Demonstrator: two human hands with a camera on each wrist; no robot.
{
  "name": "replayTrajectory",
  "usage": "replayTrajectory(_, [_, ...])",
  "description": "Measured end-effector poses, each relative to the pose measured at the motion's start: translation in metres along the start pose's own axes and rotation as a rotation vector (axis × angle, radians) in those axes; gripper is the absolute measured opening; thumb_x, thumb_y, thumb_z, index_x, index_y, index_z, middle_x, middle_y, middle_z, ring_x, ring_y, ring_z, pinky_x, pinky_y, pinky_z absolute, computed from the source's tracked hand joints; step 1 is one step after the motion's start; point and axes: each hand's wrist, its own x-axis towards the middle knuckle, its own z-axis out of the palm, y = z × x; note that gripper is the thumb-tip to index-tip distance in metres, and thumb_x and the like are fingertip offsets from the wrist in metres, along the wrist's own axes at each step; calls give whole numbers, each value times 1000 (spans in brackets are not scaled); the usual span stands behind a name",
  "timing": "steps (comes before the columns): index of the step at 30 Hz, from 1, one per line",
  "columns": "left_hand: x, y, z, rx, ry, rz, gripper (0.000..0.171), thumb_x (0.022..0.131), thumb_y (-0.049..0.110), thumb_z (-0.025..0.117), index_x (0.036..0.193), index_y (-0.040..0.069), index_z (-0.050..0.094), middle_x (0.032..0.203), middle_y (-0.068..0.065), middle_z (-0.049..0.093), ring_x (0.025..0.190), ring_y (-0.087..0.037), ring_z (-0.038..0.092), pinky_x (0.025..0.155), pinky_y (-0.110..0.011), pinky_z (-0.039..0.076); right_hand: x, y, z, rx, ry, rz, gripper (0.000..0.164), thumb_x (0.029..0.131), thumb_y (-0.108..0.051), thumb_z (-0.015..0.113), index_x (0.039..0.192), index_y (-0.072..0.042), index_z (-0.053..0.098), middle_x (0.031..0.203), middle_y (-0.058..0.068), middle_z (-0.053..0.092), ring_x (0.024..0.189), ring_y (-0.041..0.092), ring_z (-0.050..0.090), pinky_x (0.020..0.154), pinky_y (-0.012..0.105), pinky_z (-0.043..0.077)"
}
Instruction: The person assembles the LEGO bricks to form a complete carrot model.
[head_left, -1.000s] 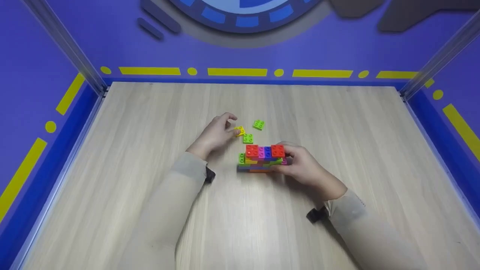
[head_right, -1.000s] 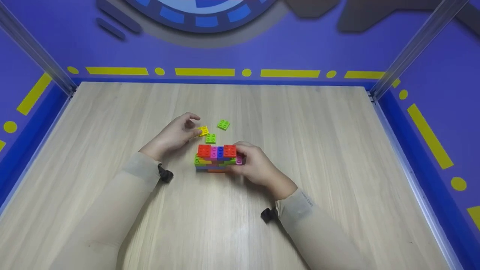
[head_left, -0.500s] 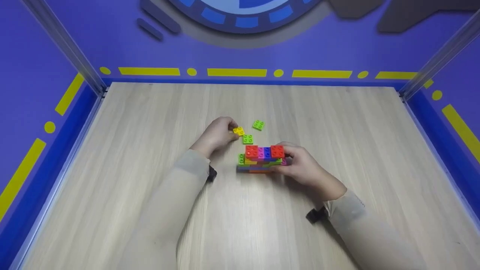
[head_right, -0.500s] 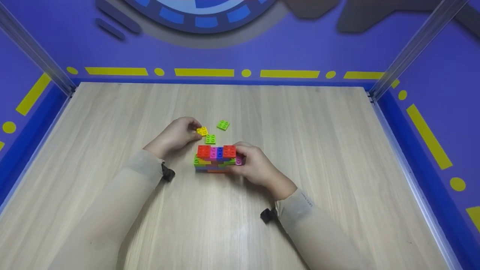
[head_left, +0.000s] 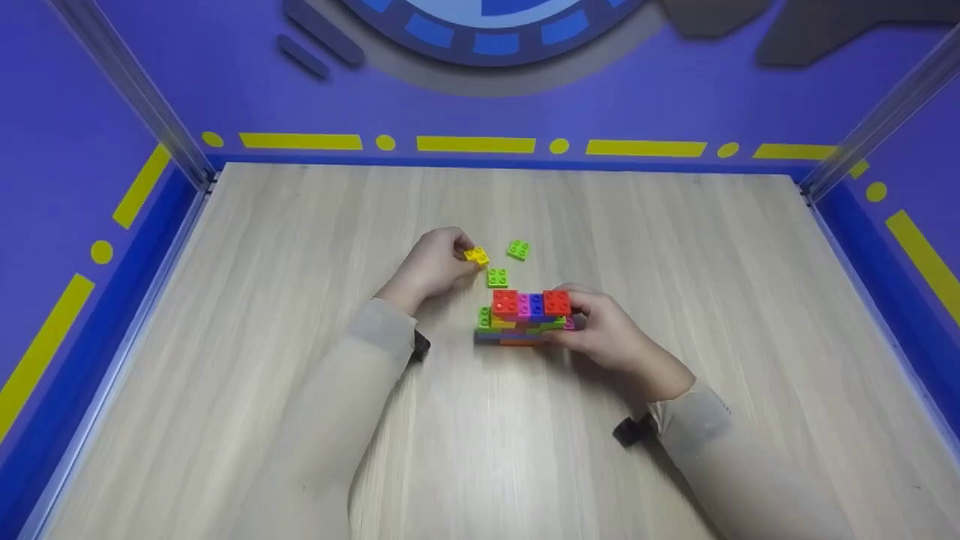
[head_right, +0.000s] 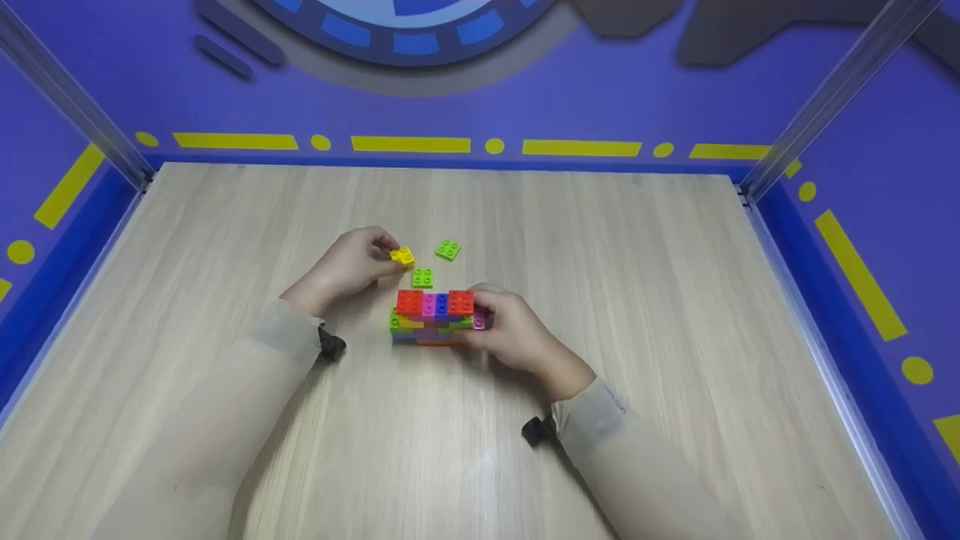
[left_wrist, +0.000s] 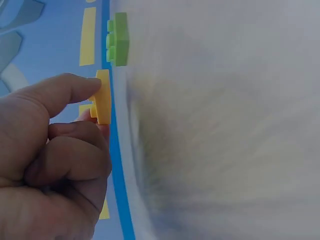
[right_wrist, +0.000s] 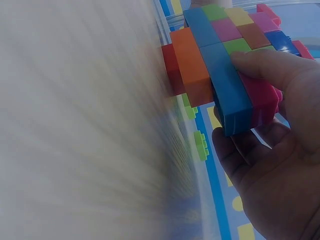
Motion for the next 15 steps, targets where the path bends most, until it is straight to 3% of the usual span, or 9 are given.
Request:
replayTrajectory(4, [-5, 5, -6, -40, 21, 4, 33, 99, 19, 84, 129, 8, 72, 123, -8, 72, 101, -22, 67, 85, -35, 59, 0, 1, 1, -9, 3, 7, 39, 94, -13, 94, 131, -14, 82, 134, 5, 78, 125, 22, 69, 114, 38, 57])
replayTrajectory(9, [-13, 15, -12, -57, 53, 48, 33, 96, 17, 84, 127, 11, 73, 127, -6, 70, 109, -24, 64, 96, -40, 57, -1, -1, 0, -15, 3, 15, 40, 94, -13, 93, 133, -13, 81, 136, 5, 78, 127, 22, 70, 116, 47, 57])
replayTrajectory(15, [-23, 27, -17, -76, 58, 122, 32, 95, 16, 83, 125, 12, 74, 130, -6, 71, 115, -28, 65, 102, -44, 56, -1, -2, -2, -22, -2, 12, 42, 95, -16, 94, 134, -12, 80, 137, 6, 77, 128, 24, 70, 116, 47, 57])
